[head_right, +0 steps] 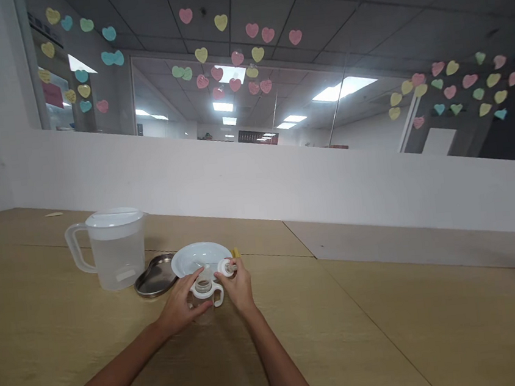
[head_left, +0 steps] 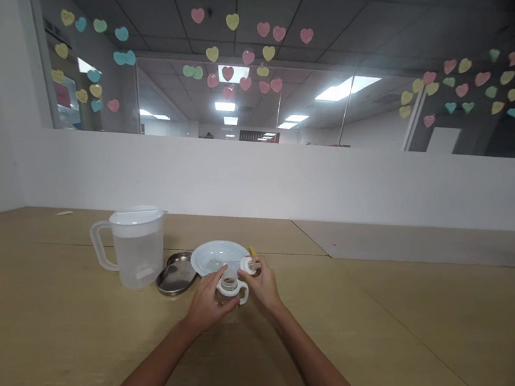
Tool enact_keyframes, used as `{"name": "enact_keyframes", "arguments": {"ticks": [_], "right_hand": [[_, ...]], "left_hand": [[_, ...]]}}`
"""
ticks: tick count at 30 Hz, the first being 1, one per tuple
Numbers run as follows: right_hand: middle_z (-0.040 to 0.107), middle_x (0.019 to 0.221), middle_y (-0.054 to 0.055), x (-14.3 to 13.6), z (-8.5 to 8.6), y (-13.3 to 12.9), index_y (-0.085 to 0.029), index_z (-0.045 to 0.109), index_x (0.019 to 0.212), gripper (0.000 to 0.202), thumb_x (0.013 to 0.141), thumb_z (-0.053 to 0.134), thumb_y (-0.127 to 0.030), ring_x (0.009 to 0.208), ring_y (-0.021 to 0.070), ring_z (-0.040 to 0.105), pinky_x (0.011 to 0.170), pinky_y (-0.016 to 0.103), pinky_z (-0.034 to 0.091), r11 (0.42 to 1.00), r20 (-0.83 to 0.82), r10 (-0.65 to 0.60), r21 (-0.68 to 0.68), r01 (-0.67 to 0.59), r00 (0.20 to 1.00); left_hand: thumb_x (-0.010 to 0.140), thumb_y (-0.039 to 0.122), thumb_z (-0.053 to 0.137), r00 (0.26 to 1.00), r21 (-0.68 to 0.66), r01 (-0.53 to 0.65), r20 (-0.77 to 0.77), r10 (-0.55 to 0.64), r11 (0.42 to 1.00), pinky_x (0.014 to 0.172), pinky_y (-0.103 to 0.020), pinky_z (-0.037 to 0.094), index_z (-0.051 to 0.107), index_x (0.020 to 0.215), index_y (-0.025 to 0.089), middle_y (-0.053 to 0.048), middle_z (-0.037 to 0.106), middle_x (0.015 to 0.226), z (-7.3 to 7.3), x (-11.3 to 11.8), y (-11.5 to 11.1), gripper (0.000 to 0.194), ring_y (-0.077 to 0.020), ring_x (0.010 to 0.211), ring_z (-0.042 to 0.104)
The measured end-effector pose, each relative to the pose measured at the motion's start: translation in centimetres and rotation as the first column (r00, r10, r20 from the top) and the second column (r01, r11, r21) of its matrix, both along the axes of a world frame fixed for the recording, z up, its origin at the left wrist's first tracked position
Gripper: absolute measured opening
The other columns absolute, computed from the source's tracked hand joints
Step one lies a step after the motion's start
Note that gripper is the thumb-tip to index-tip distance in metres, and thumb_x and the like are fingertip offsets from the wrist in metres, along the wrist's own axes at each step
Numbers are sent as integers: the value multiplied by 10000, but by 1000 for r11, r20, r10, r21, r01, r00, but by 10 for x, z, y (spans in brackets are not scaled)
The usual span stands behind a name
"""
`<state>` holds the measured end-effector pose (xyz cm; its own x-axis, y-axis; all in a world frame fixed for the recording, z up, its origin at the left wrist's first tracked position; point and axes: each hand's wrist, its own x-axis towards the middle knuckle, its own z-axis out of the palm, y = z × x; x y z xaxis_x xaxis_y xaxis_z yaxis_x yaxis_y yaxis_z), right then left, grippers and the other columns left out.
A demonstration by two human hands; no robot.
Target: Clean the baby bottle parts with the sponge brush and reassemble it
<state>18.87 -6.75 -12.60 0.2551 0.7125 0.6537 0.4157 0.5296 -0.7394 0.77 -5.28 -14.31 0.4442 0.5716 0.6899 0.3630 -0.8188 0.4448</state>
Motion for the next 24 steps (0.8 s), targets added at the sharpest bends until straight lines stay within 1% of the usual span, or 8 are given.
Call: {"name": "enact_keyframes", "arguments": {"ticks": [3,7,12,15,18,24], "right_hand": [[622,923,58,0,1,0,-197,445,796,295,668,672,-335,769,180,579,713,295,475,1000,11,-8,17,8,1000],[628,900,64,-1,5,-3,-204,436,725,277,659,659,-355,803,203,577,747,320,467,995,37,-87,47,85,996],[619,939,63,0,3,-2,-217,411,775,273,649,626,-328,805,209,577,748,339,456,991,90,-134,41,131,987],[606,971,68,2,0,0,-214,426,828,244,669,591,-297,852,217,570,790,357,441,986,115,-163,53,158,980],[603,986,73,4,-3,2,-215,442,833,211,677,571,-275,907,229,558,823,370,427,979,122,-194,88,184,973],[600,968,79,4,-2,0,-214,458,844,210,674,570,-267,877,237,555,801,371,429,975,156,-221,62,214,963]], "left_hand": [[730,425,624,1000,-7,-3,-7,3,1000,963,-446,392,353,1332,171,-135,537,1233,1,0,0,707,-271,1121,503],[731,420,626,1000,-10,-2,-7,2,1000,969,-453,388,351,1330,165,-138,530,1243,1,0,-1,706,-273,1132,495],[734,420,623,1000,-21,0,-16,-1,1000,975,-462,382,342,1335,181,-135,525,1248,2,0,-2,705,-278,1138,490],[736,420,622,1000,-19,3,-19,-3,1000,981,-460,377,339,1337,178,-138,513,1263,0,0,0,707,-278,1153,479],[734,432,622,1000,-9,6,-11,-6,1000,980,-459,379,339,1340,185,-136,516,1262,-2,0,2,713,-279,1152,482],[718,431,637,1000,10,-3,15,3,1000,972,-435,396,366,1330,185,-126,530,1254,-2,0,2,714,-268,1145,495]]}}
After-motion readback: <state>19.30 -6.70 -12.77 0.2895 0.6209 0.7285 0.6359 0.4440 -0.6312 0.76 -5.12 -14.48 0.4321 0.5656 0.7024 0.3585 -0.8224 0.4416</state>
